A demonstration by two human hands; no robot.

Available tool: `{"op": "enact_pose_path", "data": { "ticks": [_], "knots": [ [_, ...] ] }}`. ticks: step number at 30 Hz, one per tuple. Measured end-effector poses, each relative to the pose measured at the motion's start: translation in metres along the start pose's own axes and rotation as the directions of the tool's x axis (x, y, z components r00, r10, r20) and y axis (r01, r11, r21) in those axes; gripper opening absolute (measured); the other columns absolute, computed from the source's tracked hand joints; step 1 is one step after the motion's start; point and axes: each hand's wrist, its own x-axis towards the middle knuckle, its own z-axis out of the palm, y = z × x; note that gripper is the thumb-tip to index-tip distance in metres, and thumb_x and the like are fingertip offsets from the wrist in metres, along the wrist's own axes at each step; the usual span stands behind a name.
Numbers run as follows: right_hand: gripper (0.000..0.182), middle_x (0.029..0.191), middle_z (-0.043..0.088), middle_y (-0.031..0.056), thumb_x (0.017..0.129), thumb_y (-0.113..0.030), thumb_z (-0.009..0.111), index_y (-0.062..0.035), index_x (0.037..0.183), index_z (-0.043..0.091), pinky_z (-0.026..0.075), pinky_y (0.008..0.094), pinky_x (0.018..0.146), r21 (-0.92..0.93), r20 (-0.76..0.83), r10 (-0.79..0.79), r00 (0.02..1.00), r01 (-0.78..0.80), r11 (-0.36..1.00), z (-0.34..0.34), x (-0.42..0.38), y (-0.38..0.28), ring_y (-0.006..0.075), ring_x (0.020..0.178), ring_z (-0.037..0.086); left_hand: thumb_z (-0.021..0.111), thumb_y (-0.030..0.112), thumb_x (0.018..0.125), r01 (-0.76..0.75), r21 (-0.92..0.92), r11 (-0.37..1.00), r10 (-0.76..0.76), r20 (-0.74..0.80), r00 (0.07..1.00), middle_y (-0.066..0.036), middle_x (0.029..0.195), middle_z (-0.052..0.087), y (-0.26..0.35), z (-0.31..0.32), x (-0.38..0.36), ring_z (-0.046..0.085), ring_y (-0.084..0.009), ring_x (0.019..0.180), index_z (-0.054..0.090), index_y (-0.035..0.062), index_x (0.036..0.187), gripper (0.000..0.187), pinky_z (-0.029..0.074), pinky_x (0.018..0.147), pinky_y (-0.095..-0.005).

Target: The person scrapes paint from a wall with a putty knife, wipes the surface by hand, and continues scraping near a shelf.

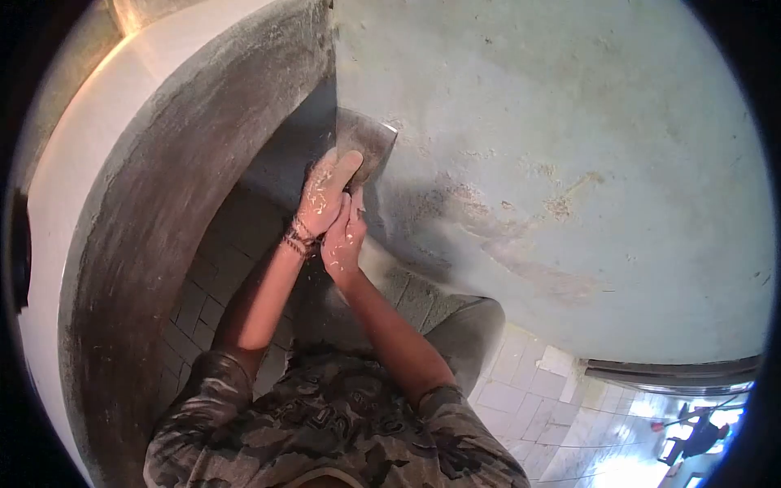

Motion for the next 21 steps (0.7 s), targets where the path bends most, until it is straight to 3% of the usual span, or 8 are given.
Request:
{"op": "enact_pose_path", "data": {
  "ticks": [6,7,10,12,15,18,19,21],
  "knots": [
    [0.040,0.122,0.051,0.0188,0.097,-0.018,0.032,0.0044,0.129,0.036,0.037,0.0313,0.093,0.100,0.022,0.087,0.996,-0.089,0.991,0.007,0.021,-0.006,0.0231,0.109,0.050,0.049,0.034,0.090,0.381,-0.338,0.861,-0.393,0.036,0.919,-0.008,0.090,0.060,-0.018,0.011,-0.014,0.055,-0.0167,0.083,0.056,-0.0035,0.102,0.040,0.044,0.074,-0.0295],
    [0.039,0.122,0.051,0.0187,0.097,-0.018,0.032,0.0046,0.129,0.037,0.037,0.0312,0.093,0.129,0.021,0.050,0.999,-0.052,0.990,0.009,0.025,-0.013,0.0231,0.109,0.050,0.049,0.035,0.090,0.096,-0.226,0.969,-0.118,-0.085,0.989,-0.006,0.081,0.058,0.003,0.008,-0.001,0.053,-0.0140,0.073,0.056,-0.0030,0.095,0.039,0.044,0.065,-0.0283],
    [0.039,0.122,0.051,0.0185,0.097,-0.017,0.031,0.0049,0.128,0.037,0.036,0.0309,0.094,0.203,-0.005,-0.027,1.000,0.028,0.979,0.007,0.016,-0.025,0.0231,0.110,0.049,0.050,0.035,0.089,0.374,-0.378,0.847,-0.365,0.098,0.926,-0.005,0.075,0.055,0.057,-0.009,0.021,0.051,-0.0133,0.069,0.056,-0.0016,0.088,0.037,0.043,0.063,-0.0296],
    [0.039,0.125,0.049,0.0186,0.097,-0.016,0.032,0.0050,0.130,0.035,0.034,0.0299,0.096,0.093,0.025,-0.016,1.000,0.014,0.996,0.004,0.010,-0.016,0.0230,0.113,0.047,0.050,0.035,0.089,0.210,-0.266,0.941,-0.212,0.022,0.977,-0.004,0.074,0.054,0.011,-0.006,0.018,0.050,-0.0132,0.068,0.055,-0.0008,0.086,0.036,0.043,0.063,-0.0310],
    [0.038,0.124,0.046,0.0138,0.099,-0.023,0.027,0.0015,0.123,0.043,0.036,0.0317,0.095,0.284,-0.115,0.360,0.926,-0.317,0.905,0.008,-0.018,-0.022,0.0189,0.111,0.045,0.050,0.032,0.090,0.249,-0.179,0.952,-0.259,-0.036,0.965,-0.006,0.082,0.057,0.001,0.007,-0.015,0.050,-0.0144,0.077,0.057,-0.0017,0.092,0.034,0.043,0.072,-0.0305],
    [0.039,0.121,0.052,0.0188,0.097,-0.017,0.034,0.0067,0.128,0.038,0.037,0.0305,0.094,0.183,-0.067,0.158,0.985,-0.143,0.973,0.006,0.002,-0.028,0.0227,0.110,0.050,0.049,0.033,0.090,0.107,-0.265,0.958,-0.134,-0.085,0.987,-0.006,0.085,0.058,0.023,0.004,0.007,0.051,-0.0152,0.081,0.057,-0.0015,0.095,0.035,0.042,0.076,-0.0301],
    [0.038,0.118,0.053,0.0185,0.096,-0.016,0.036,0.0068,0.127,0.038,0.039,0.0304,0.092,0.022,-0.083,-0.224,0.971,0.226,0.974,0.005,0.009,-0.034,0.0220,0.106,0.051,0.049,0.034,0.091,0.095,-0.279,0.956,-0.115,-0.055,0.992,-0.006,0.084,0.057,0.038,-0.002,0.020,0.051,-0.0134,0.076,0.056,-0.0002,0.096,0.035,0.043,0.070,-0.0277],
    [0.037,0.119,0.053,0.0185,0.096,-0.014,0.035,0.0061,0.128,0.037,0.038,0.0300,0.092,0.221,-0.026,-0.080,0.996,0.083,0.972,0.007,0.016,-0.042,0.0247,0.105,0.051,0.049,0.036,0.090,0.378,-0.416,0.827,-0.372,0.098,0.923,-0.005,0.078,0.056,0.063,-0.011,0.021,0.050,-0.0102,0.066,0.056,0.0005,0.097,0.036,0.042,0.059,-0.0236]
  ]
}}
